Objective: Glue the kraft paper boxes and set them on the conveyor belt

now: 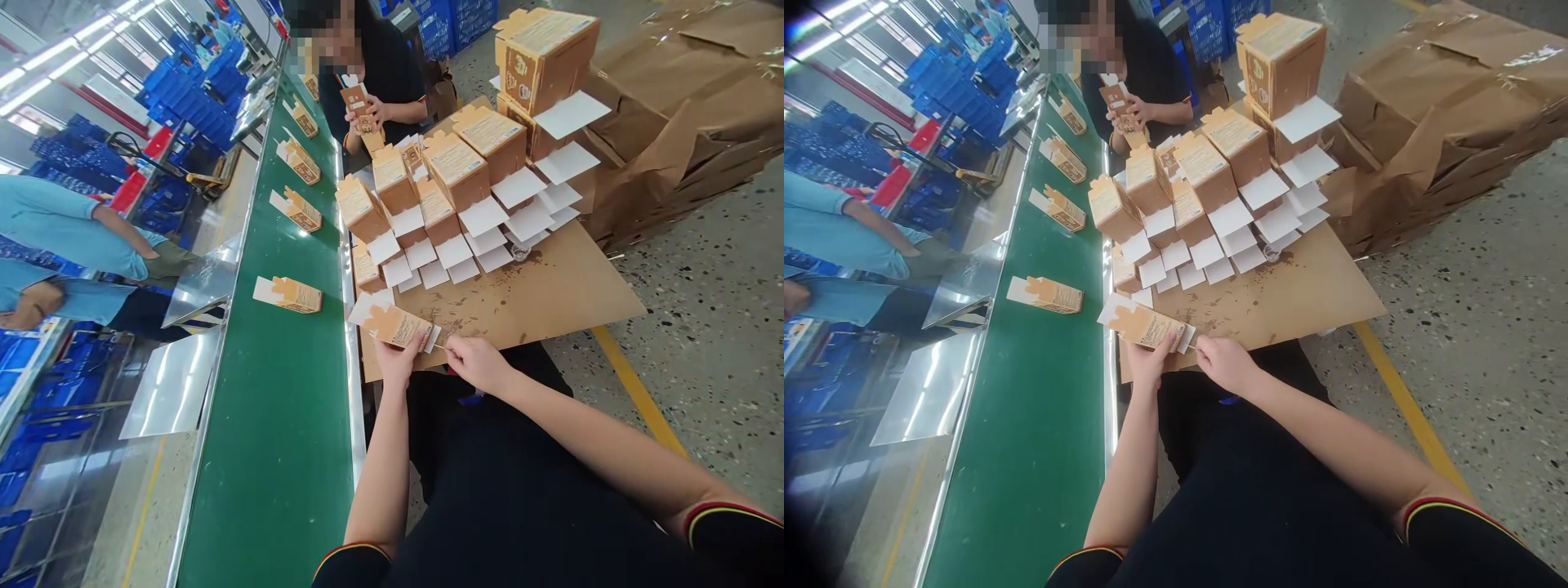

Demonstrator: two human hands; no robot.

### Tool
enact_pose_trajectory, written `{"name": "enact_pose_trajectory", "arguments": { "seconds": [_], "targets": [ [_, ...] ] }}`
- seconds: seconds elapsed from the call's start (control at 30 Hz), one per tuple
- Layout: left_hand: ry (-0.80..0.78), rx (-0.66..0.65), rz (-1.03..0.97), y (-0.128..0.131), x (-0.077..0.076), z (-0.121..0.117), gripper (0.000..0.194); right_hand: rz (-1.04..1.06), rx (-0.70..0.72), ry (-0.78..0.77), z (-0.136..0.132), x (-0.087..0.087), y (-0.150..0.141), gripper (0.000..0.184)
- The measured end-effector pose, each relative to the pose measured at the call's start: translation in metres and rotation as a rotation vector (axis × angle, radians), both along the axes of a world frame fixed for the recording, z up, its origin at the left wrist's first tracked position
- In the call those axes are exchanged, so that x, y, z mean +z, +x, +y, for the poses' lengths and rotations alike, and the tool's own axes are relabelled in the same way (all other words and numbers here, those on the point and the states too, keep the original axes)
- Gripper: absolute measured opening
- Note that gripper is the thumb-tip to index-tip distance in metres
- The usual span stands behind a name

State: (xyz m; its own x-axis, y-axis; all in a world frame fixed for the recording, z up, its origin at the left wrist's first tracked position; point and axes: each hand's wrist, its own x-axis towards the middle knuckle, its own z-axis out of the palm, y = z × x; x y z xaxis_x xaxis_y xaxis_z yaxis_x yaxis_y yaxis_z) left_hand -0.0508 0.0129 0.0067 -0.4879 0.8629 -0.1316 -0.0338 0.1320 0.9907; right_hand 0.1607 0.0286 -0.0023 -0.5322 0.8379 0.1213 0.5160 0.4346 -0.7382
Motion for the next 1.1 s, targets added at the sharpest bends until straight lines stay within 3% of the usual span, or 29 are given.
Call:
{"name": "enact_pose_trajectory", "arguments": {
  "seconds": [0.2, 0.47, 0.63, 0.83, 0.93, 1.1],
  "targets": [
    [0.047, 0.052, 0.220, 0.013, -0.005, -0.005, 0.086, 0.295, -0.159, -0.087, -0.016, 0.010, 0.043, 0.019],
    [-0.027, 0.126, 0.317, 0.029, -0.005, -0.010, 0.090, 0.343, -0.339, -0.168, -0.033, 0.034, 0.074, 0.025],
    [-0.014, 0.139, 0.332, 0.031, -0.009, -0.010, 0.089, 0.352, -0.328, -0.257, -0.040, 0.038, 0.079, 0.029],
    [-0.028, 0.080, 0.163, 0.036, -0.008, -0.004, 0.096, 0.379, -0.250, -0.304, -0.037, 0.037, 0.073, 0.035],
    [0.036, 0.191, 0.076, 0.009, -0.001, -0.008, 0.095, 0.367, -0.296, -0.272, -0.034, 0.035, 0.081, 0.043],
    [0.099, 0.522, 0.224, -0.105, 0.022, -0.051, 0.096, 0.311, -0.379, -0.223, -0.024, 0.026, 0.105, 0.051]
  ]
}}
